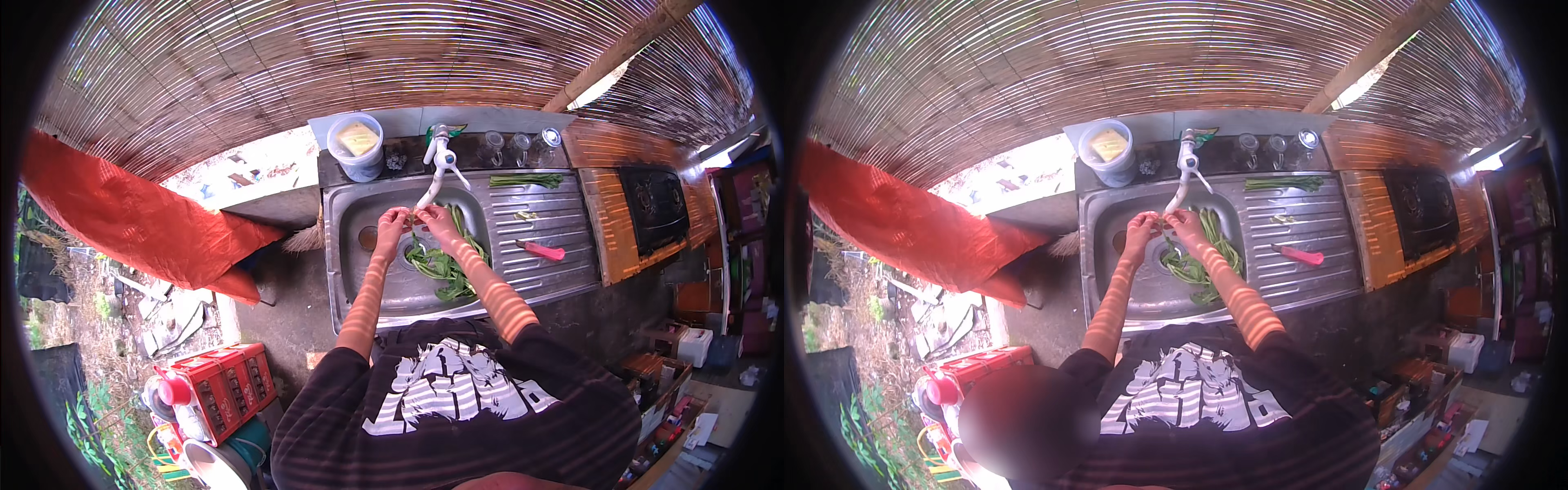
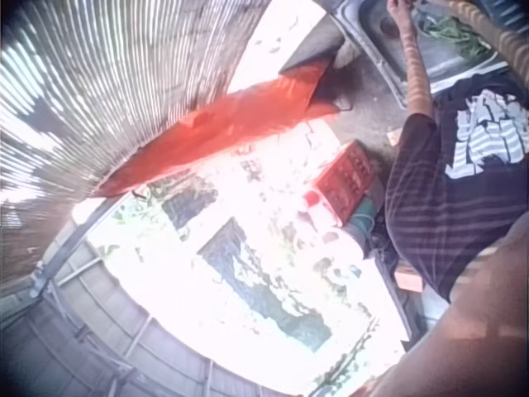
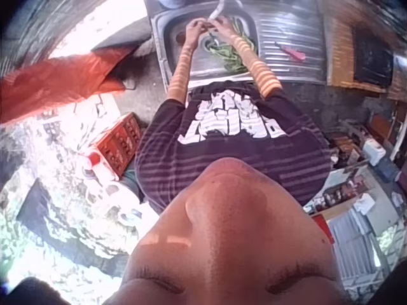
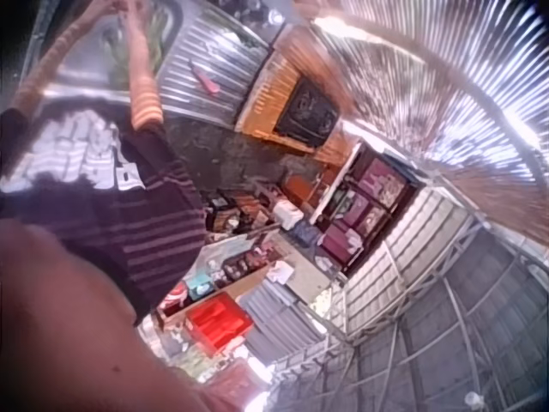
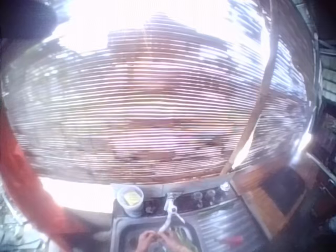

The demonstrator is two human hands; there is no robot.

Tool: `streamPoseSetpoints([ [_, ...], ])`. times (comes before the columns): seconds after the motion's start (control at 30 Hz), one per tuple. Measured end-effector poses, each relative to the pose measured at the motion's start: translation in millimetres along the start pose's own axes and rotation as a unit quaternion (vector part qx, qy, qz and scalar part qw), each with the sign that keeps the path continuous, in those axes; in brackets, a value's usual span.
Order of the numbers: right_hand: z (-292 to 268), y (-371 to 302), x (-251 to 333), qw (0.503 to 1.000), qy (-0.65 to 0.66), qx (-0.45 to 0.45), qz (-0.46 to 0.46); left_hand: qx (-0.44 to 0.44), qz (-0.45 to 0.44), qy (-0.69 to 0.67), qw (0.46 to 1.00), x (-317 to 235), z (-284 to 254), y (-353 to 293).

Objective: The person washes long green vegetables under running water at an outdoor sink, then places them on the sink's draining board. The person handles the vegetables one at a time, rinsing and arranging them on the board.

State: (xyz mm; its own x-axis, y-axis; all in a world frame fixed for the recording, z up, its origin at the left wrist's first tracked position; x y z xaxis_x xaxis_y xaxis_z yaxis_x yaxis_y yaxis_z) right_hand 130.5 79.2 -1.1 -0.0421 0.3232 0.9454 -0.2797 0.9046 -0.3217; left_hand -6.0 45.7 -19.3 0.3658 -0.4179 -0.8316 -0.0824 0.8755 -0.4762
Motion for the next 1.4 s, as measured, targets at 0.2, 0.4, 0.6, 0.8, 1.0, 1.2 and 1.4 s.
streamPoseSetpoints([
  [0.2, -4.1, -1.9, 1.3, 0.998, -0.042, 0.008, -0.042, 0.017, 0.042, 0.070, 0.997, -7.2, 3.7, -7.3],
  [0.4, -10.7, 10.8, -6.1, 0.989, -0.094, -0.004, -0.115, -0.032, 0.107, 0.234, 0.966, -39.8, 14.7, -20.1],
  [0.6, -8.7, 4.2, -0.5, 0.979, -0.162, -0.043, -0.117, -0.071, 0.128, 0.311, 0.939, -45.9, 20.2, -25.0],
  [0.8, -7.7, -5.8, 10.8, 0.953, -0.266, -0.065, -0.134, -0.076, 0.144, 0.367, 0.916, -33.7, 19.0, -16.7],
  [1.0, -8.6, 2.6, -1.1, 0.961, -0.229, -0.029, -0.152, -0.021, 0.132, 0.402, 0.906, -40.2, 18.8, -16.1],
  [1.2, -5.8, 8.2, -13.3, 0.986, -0.105, -0.020, -0.125, 0.029, 0.086, 0.278, 0.956, -21.2, 13.7, -1.7],
  [1.4, -0.7, 3.9, -7.7, 0.996, 0.061, -0.033, -0.051, 0.007, 0.037, 0.055, 0.998, -4.4, 7.7, 3.9],
])
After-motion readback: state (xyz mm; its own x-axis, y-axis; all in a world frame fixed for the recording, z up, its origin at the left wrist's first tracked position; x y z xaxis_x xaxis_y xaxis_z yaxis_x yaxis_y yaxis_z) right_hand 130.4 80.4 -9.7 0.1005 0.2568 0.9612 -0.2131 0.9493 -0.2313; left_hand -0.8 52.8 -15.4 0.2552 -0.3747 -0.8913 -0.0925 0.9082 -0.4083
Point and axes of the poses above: each hand's wrist, its own y-axis towards the middle knuckle, its own z-axis out of the palm, x = y × z, the point moved 5 cm from there along y, towards the middle knuckle, and after that the axes turned 6 degrees about -z, right-handed, at the moved point
